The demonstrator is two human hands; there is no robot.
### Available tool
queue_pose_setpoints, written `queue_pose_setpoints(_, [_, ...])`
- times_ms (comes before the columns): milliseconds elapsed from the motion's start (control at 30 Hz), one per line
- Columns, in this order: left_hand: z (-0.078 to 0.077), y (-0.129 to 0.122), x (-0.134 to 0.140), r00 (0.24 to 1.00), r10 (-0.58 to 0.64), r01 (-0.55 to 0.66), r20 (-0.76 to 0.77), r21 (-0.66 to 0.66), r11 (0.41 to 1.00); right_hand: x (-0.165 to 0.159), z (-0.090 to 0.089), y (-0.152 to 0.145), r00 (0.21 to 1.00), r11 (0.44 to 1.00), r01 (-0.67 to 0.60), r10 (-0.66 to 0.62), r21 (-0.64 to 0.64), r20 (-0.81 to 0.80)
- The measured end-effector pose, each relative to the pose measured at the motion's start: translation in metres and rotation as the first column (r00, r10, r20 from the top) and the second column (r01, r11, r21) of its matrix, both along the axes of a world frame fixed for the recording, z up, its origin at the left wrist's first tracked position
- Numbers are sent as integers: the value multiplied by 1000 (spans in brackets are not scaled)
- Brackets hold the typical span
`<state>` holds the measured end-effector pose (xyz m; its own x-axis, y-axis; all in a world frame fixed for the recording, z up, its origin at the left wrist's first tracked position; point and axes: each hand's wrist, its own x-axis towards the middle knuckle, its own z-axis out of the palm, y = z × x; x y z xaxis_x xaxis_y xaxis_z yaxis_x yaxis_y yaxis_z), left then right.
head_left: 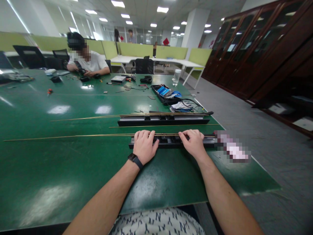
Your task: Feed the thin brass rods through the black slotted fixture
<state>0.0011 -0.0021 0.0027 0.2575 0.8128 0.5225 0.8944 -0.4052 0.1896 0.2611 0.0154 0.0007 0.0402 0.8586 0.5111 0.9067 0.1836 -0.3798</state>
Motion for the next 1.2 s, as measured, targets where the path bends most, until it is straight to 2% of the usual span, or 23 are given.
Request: queue_pose_setpoints(1200, [0,0,-1,1000,1,-1,-11,5,1000,1,-1,1,1000,1000,3,-3,12,-4])
